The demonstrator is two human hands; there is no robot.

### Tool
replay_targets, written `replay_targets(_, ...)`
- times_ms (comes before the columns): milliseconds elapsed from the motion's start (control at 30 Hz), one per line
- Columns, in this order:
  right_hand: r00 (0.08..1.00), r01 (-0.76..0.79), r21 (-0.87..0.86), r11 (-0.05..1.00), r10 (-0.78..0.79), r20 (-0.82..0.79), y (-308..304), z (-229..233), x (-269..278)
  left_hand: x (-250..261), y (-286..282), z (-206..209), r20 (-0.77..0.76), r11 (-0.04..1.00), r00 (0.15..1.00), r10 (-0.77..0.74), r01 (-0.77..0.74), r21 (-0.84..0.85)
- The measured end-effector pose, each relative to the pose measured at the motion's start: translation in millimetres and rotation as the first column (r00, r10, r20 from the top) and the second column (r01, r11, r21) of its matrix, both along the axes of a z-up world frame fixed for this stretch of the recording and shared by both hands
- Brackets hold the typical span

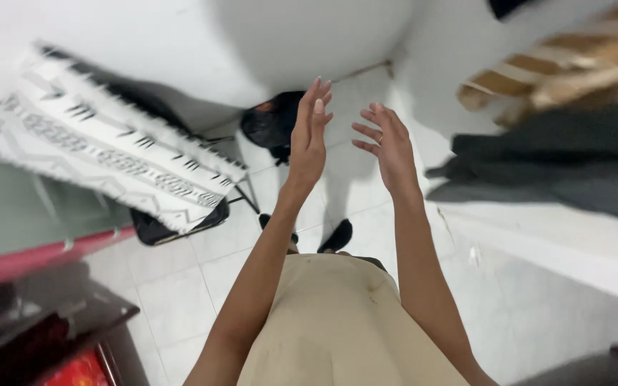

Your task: Removing a patterned pillowcase from a white pillow.

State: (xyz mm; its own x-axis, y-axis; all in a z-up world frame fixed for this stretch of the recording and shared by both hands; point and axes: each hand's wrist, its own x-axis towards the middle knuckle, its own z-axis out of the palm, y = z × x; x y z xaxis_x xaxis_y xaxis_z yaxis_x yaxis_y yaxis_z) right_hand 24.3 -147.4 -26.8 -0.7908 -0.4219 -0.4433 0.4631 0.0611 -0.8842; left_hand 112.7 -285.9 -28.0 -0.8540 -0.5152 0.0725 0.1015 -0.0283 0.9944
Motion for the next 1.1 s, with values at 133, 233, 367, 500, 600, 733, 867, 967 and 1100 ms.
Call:
replay_targets(133,0.972,-0.199,-0.078,0.977,0.186,-0.146,-109.6,28.6,32.4,56.9,-85.0,6.6,-0.036,0.970,0.970,0.241,-0.242,0.003)
replay_targets(233,0.930,-0.329,-0.138,0.934,0.295,-0.220,-180.7,44.2,61.7,102.5,-140.7,13.2,-0.056,0.920,0.919,0.390,-0.391,-0.007)
replay_targets(367,0.870,-0.461,-0.186,0.867,0.401,-0.288,-261.0,58.3,101.7,163.2,-202.0,18.3,-0.053,0.836,0.835,0.547,-0.548,-0.001)
replay_targets(500,0.802,-0.578,-0.180,0.796,0.513,-0.306,-331.5,53.1,122.7,202.0,-250.6,23.6,-0.057,0.734,0.735,0.676,-0.678,-0.040)
replay_targets(600,0.756,-0.646,-0.202,0.736,0.581,-0.303,-382.9,41.5,127.4,212.8,-278.2,37.1,-0.007,0.658,0.660,0.751,-0.749,-0.083)
replay_targets(733,0.738,-0.664,-0.141,0.734,0.615,-0.277,-451.9,11.5,117.2,206.5,-308.2,52.5,0.234,0.655,0.624,0.746,-0.751,-0.085)
replay_targets(867,0.629,-0.736,0.101,0.669,0.732,-0.262,-532.0,-81.7,81.6,189.5,-345.2,12.6,0.123,0.628,0.625,0.771,-0.713,-0.311)
replay_targets(967,0.489,-0.804,0.245,0.542,0.836,-0.247,-573.2,-112.8,73.8,179.7,-358.7,30.7,0.297,0.673,0.604,0.740,-0.656,-0.342)
replay_targets(1100,0.400,-0.847,0.238,0.476,0.864,-0.305,-590.2,-120.0,83.2,167.5,-378.5,-0.1,0.295,0.637,0.564,0.771,-0.689,-0.345)
